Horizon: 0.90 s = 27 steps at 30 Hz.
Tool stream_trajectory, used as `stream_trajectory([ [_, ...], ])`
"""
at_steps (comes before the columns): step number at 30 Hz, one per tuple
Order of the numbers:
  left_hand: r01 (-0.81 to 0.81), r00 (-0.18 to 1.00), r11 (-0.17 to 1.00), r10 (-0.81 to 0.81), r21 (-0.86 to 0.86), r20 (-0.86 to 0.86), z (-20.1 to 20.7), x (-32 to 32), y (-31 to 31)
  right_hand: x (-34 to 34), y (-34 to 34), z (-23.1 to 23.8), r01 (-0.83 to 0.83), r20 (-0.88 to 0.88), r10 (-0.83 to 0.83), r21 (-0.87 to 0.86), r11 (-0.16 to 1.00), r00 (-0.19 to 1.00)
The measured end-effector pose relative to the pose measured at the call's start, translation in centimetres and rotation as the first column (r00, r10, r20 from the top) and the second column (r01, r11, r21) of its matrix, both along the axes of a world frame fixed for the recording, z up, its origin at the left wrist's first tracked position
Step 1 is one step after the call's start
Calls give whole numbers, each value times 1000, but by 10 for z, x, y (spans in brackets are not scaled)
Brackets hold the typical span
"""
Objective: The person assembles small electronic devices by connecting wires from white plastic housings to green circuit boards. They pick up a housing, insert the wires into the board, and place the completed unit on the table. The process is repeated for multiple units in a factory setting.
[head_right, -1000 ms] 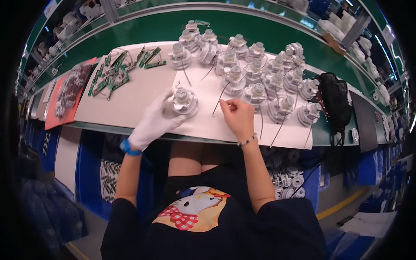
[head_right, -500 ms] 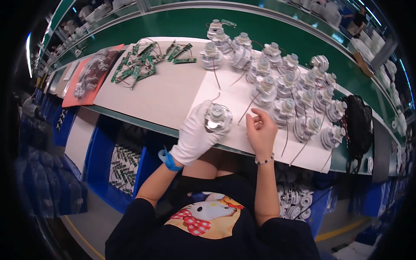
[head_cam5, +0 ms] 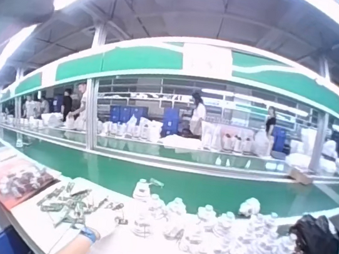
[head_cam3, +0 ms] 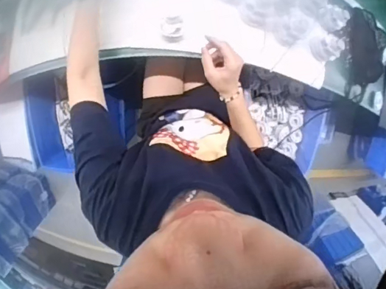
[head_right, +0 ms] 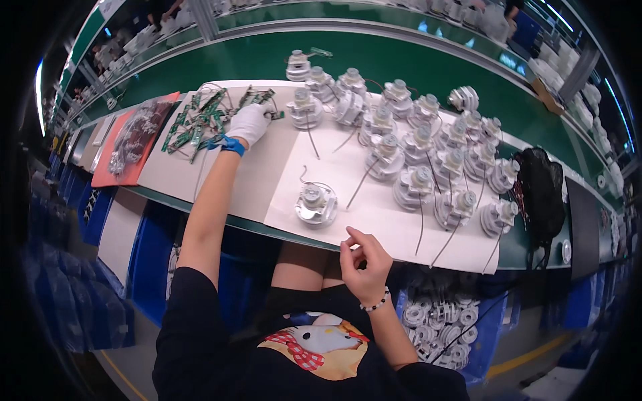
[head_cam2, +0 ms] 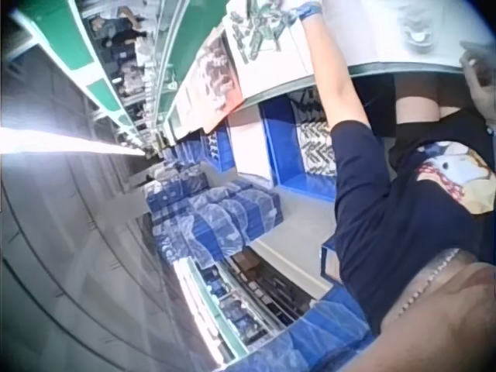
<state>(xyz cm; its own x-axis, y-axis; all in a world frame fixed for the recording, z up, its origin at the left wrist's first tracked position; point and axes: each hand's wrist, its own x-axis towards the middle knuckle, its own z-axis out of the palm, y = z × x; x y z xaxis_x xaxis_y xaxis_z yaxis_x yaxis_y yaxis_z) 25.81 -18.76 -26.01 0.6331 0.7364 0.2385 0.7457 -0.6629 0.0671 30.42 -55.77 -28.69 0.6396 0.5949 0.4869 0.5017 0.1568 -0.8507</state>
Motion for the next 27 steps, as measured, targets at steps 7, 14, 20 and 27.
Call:
stream_trajectory([
  [7, 178, 984, 902, -165, -393, 69, 17, -25, -53, 28, 18, 19, 12, 8, -11, -87, 996, 1000],
  [14, 104, 912, 841, 132, -530, 388, 6, -78, -107, 60, 108, 59, -325, 123, 439, -504, 800, 890],
  [20, 300, 620, 558, 502, -774, 603, 14, -82, -137, 65, 155, 70, -702, -65, 811, -542, 461, 582],
  [27, 470, 497, 500, 531, -727, 686, 10, -105, -175, 41, 127, 98, -716, -273, 663, -229, 659, 697],
])
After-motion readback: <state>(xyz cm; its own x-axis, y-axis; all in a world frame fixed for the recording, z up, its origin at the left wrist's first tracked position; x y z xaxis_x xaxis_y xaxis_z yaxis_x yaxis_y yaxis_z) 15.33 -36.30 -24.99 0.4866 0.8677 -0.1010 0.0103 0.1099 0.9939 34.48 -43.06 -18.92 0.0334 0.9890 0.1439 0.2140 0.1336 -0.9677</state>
